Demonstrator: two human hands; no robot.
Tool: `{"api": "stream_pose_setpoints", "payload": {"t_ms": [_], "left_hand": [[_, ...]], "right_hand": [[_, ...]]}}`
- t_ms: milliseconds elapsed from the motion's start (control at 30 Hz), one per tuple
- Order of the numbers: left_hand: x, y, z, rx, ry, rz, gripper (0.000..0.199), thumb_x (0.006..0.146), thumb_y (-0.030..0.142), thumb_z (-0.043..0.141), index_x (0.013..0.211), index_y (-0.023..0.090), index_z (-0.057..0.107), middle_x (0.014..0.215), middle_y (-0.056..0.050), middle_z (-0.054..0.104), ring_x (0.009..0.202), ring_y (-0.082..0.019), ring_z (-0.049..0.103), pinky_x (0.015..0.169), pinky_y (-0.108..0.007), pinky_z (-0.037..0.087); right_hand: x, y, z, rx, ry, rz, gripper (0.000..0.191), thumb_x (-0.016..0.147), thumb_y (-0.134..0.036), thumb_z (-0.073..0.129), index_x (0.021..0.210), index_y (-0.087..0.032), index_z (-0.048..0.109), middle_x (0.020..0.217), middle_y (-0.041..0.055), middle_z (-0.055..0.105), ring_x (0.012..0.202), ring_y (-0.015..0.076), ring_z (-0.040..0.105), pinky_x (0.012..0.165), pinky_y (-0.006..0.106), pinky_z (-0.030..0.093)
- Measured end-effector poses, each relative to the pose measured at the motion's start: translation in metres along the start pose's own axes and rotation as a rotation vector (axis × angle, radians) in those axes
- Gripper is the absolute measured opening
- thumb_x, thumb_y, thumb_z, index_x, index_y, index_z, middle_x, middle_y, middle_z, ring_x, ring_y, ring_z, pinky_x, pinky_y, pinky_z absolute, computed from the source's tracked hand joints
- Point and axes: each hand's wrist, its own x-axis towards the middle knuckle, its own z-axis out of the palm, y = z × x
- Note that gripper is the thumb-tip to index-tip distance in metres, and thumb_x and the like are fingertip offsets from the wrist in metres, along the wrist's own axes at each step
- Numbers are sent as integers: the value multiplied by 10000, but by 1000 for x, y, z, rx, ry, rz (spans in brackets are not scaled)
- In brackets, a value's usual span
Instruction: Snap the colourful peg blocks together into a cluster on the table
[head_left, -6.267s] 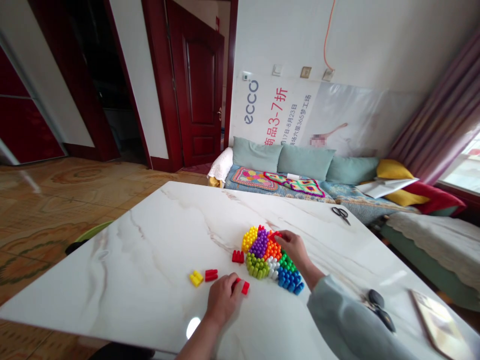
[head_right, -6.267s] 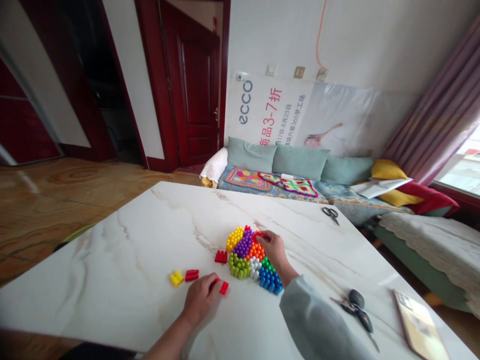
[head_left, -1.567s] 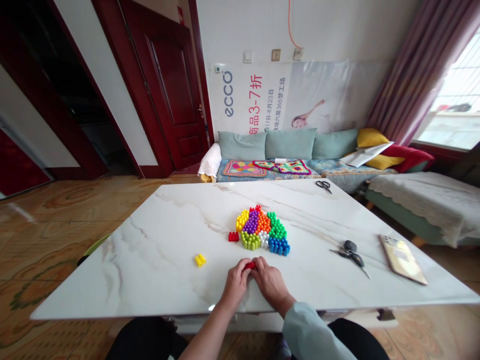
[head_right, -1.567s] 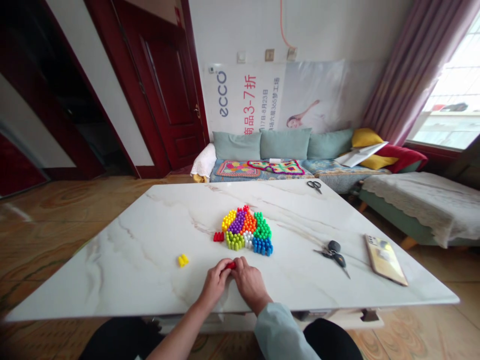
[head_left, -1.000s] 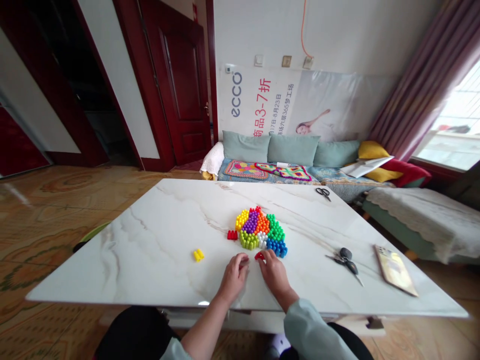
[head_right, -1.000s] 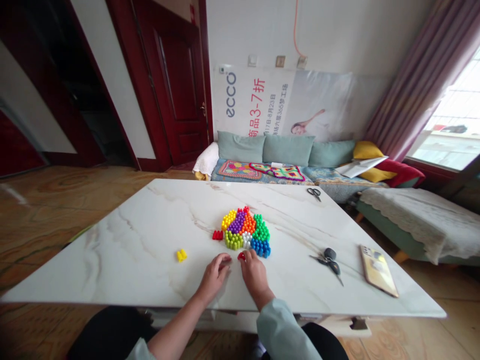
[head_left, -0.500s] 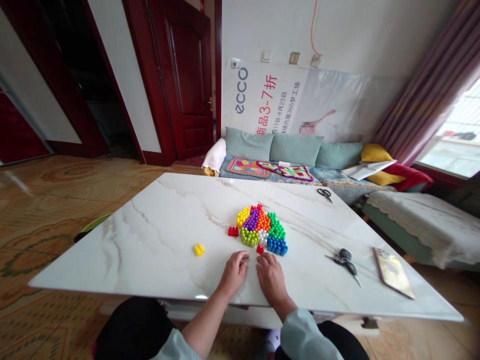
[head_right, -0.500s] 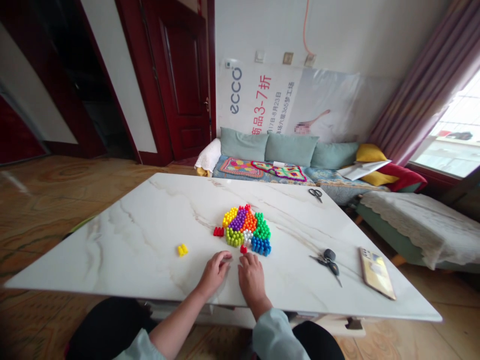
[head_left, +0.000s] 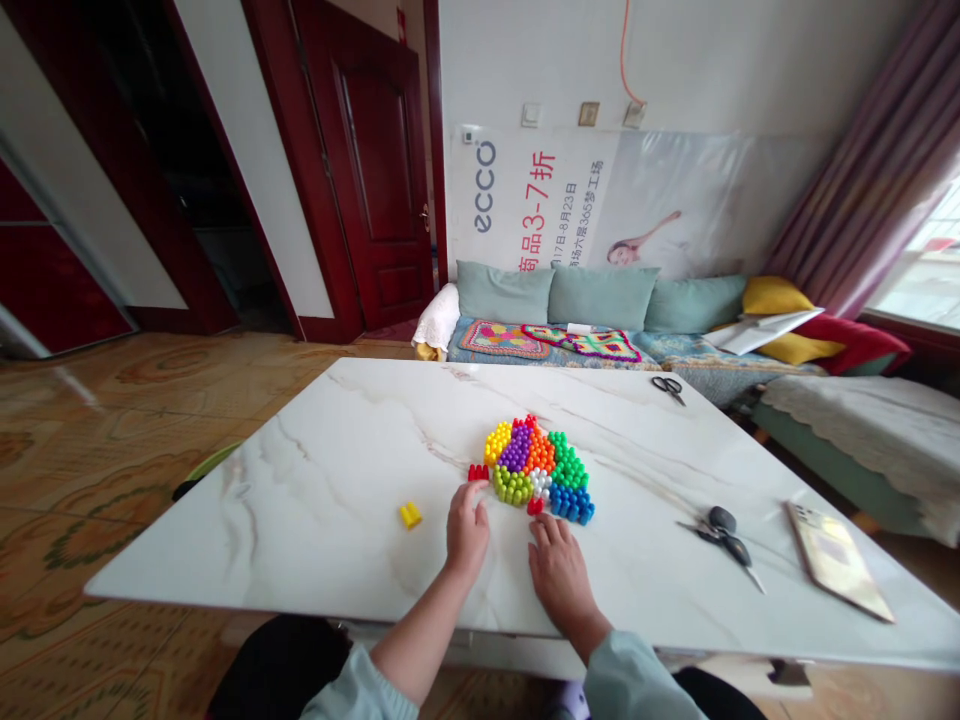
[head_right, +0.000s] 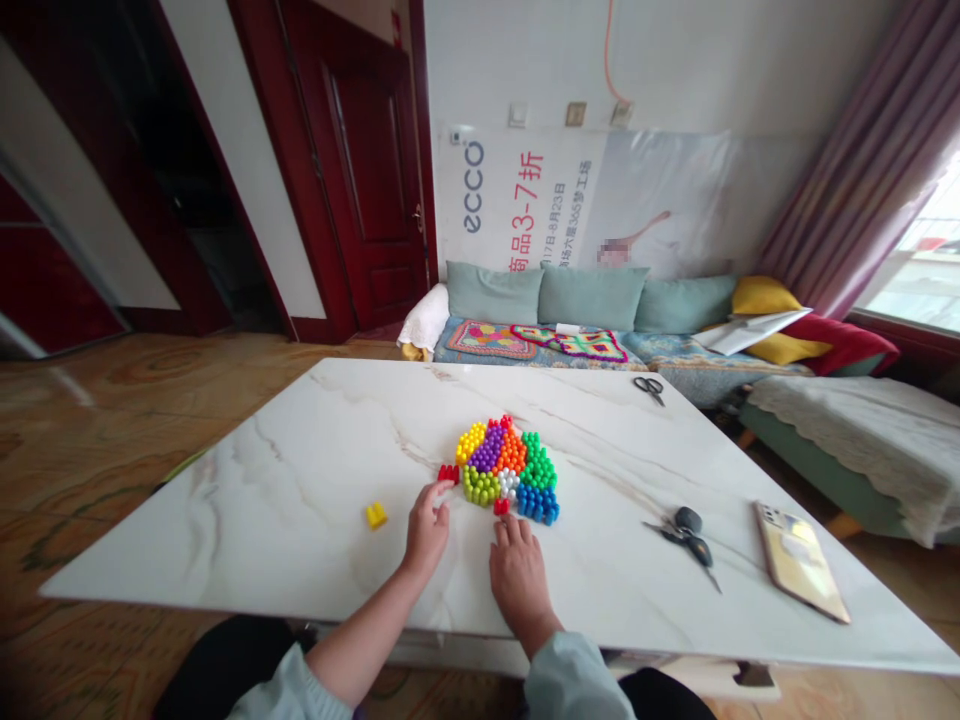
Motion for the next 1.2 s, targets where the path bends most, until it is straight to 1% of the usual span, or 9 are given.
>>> {"api": "stream_pose_setpoints", "payload": {"t_ms": [67,133,267,467,567,767,900,1000,1200], "left_hand": [[25,-8,-1,172,-36,55,492,775,23,448,1232,180,541,1299,-115,543,1254,-247,458,1070,-451,362],[45,-19,-2,306,-185,103,508,767,24,485,1250,169,545,1352,-122,510,1314,-278,390,1099,-473,315],[56,-34,-9,344,-319,142,434,780,41,511,1172,200,610,1271,-82,583,1224,-250,491,1065,-416,375],[3,-14,-27,326,-334,172,397,807,57,497,1149,220,619,1139,-78,629,1061,-239,545,960,-424,454],[-28,6,-23,101,-412,201,328,820,103,508,1086,229,653,1065,-78,650,1012,-235,567,925,-412,475],[-48,20,-7,-315,-375,-124,214,844,220,485,986,186,642,994,-60,689,950,-193,636,894,-335,507],[-48,13,-4,-387,-381,-206,219,876,271,415,905,183,613,895,-49,690,837,-182,661,754,-300,557],[-53,13,-3,-322,-368,-120,256,884,229,375,984,191,608,958,-61,681,842,-178,663,750,-302,566],[-64,14,3,-56,-256,184,361,855,125,410,1172,177,575,1177,-123,595,1130,-223,562,1005,-393,455]], "right_hand": [[1,-1,0,-7,-16,6,320,853,-117,409,1129,-164,563,1240,133,549,1108,257,476,911,403,431],[1,-1,0,-8,-21,14,334,854,-115,405,1150,-166,553,1237,129,553,1108,256,475,913,402,429],[1,0,1,-5,-17,19,345,852,-114,412,1161,-184,548,1247,119,551,1116,252,474,915,393,427],[0,-1,-3,64,-57,-33,265,888,-144,414,1101,-170,569,1188,121,580,1066,246,503,899,393,448],[-2,-3,-8,202,-77,-145,299,905,-227,468,1194,-167,513,1179,115,582,1074,236,517,915,391,462],[-5,-6,-14,435,-65,-160,339,912,-226,478,1248,-194,452,1152,93,582,1038,185,570,913,337,481],[-4,-7,-18,480,-72,-76,143,922,-220,458,1037,-203,540,960,44,599,868,157,601,796,283,492],[-3,-7,-20,519,-81,-56,105,929,-206,431,903,-206,532,889,19,576,788,138,585,741,255,472],[-6,-5,-20,534,-51,-63,135,930,-206,407,1039,-207,486,945,33,575,821,153,585,764,272,466]]}}
